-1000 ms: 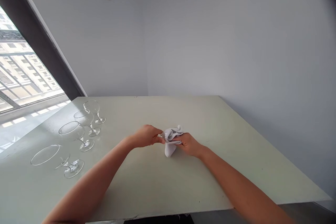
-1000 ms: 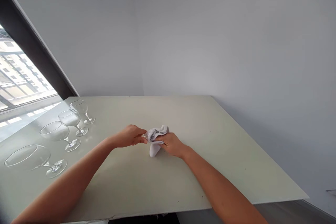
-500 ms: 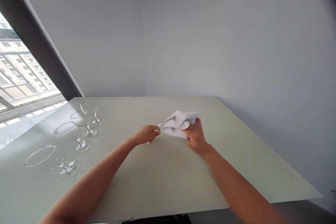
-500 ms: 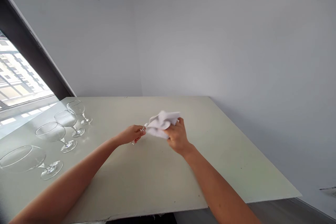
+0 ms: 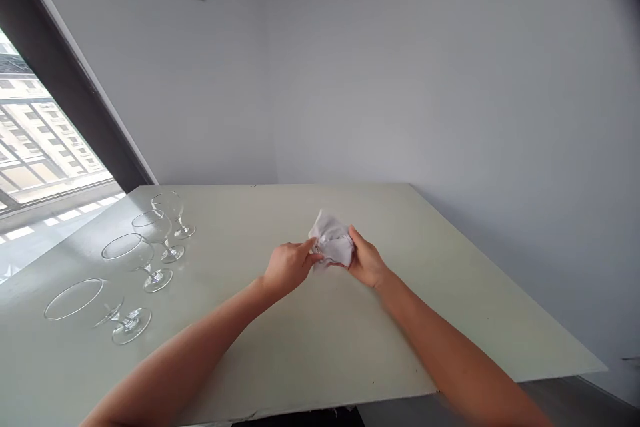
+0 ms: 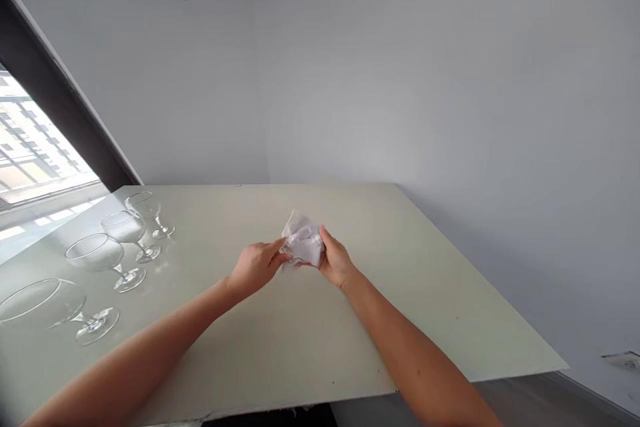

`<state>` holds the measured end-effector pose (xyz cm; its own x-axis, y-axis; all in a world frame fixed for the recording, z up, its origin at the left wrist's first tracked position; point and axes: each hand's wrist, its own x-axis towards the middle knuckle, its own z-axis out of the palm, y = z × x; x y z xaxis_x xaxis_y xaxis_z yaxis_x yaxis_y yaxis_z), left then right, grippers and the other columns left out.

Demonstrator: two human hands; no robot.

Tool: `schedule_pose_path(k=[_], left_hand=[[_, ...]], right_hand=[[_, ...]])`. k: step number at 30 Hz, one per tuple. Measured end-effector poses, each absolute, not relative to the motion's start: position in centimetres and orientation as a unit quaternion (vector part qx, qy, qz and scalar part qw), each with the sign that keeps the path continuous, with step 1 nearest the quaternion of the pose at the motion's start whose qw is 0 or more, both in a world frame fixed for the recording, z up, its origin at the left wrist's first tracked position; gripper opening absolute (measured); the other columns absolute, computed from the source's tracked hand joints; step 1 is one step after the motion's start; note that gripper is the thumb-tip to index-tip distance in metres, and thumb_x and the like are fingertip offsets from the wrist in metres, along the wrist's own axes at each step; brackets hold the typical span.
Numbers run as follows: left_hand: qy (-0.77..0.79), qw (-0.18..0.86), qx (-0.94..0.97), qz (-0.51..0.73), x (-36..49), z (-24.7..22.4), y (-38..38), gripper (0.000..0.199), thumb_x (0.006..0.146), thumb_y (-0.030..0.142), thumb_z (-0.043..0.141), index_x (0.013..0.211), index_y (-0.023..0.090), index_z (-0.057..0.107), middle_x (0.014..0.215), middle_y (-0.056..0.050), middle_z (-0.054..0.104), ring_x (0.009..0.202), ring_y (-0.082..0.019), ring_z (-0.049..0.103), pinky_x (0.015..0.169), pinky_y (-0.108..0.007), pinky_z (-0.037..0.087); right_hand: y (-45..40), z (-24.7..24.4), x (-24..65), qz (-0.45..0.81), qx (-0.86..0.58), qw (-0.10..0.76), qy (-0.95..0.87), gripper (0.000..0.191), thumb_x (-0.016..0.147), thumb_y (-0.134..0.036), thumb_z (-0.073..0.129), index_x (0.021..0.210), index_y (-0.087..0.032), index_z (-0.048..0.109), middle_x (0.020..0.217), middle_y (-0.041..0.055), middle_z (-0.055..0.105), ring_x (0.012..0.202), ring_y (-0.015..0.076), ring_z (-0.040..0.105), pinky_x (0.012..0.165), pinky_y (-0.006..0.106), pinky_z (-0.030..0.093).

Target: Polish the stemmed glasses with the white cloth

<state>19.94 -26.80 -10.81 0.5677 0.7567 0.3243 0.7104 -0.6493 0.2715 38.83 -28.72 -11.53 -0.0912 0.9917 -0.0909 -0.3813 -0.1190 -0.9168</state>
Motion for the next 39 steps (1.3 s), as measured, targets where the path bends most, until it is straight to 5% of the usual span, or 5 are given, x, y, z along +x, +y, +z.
schedule_pose_path(k=[8, 18, 26, 33, 39], left_hand=[[0.501, 0.31, 0.757, 0.284, 19.9, -11.7, -25.7, 0.029, 0.087, 0.037, 0.032, 0.097, 0.023, 0.055, 0.066, 0.002, 0.058, 0.06, -0.013, 0.053, 0.057, -0.023, 0.037], [0.367, 0.633, 0.586, 0.349, 20.3, -11.6, -25.6, 0.04, 0.077, 0.047, 0.05, 0.095, 0.013, 0.059, 0.086, -0.006, 0.059, 0.078, -0.015, 0.053, 0.07, -0.026, 0.041], [0.509, 0.351, 0.603, 0.505, 17.9, -10.7, -22.3, 0.034, 0.08, 0.047, 0.043, 0.082, 0.017, 0.059, 0.075, 0.0, 0.056, 0.069, -0.012, 0.047, 0.062, -0.023, 0.036], [0.415, 0.372, 0.647, 0.52, 19.1, -9.8, -24.8, 0.029, 0.084, 0.041, 0.042, 0.084, 0.018, 0.058, 0.107, -0.005, 0.054, 0.087, -0.014, 0.051, 0.068, -0.023, 0.04], [0.313, 0.421, 0.703, 0.48, 22.0, -10.6, -28.5, 0.023, 0.083, 0.037, 0.046, 0.092, 0.02, 0.06, 0.117, -0.007, 0.048, 0.101, -0.018, 0.051, 0.083, -0.028, 0.042]], right_hand=[[-32.2, -12.9, 33.7, 0.351, -0.433, 0.432, -0.709, 0.044, 0.088, -0.036, 0.039, 0.13, -0.023, 0.037, 0.119, 0.0096, 0.052, 0.106, 0.0221, 0.05, 0.09, 0.038, 0.04], [-32.3, -12.6, 34.6, 0.183, -0.46, 0.267, -0.827, 0.044, 0.078, -0.012, 0.044, 0.12, -0.023, 0.046, 0.118, 0.0102, 0.047, 0.08, 0.0184, 0.055, 0.063, 0.031, 0.047], [-32.8, -9.4, 36.6, 0.283, -0.439, 0.23, -0.821, 0.038, 0.079, -0.04, 0.054, 0.114, -0.024, 0.054, 0.111, 0.0053, 0.057, 0.097, 0.0209, 0.053, 0.076, 0.03, 0.045], [-31.6, -9.7, 36.7, 0.229, -0.507, 0.472, -0.684, 0.026, 0.085, -0.036, 0.046, 0.092, -0.022, 0.066, 0.093, 0.0047, 0.058, 0.059, 0.0099, 0.048, 0.058, 0.025, 0.042], [-31.5, -10.7, 34.3, 0.375, -0.471, 0.483, -0.635, 0.018, 0.074, -0.03, 0.057, 0.086, -0.02, 0.066, 0.069, -0.0013, 0.057, 0.055, 0.0096, 0.045, 0.05, 0.022, 0.038]])
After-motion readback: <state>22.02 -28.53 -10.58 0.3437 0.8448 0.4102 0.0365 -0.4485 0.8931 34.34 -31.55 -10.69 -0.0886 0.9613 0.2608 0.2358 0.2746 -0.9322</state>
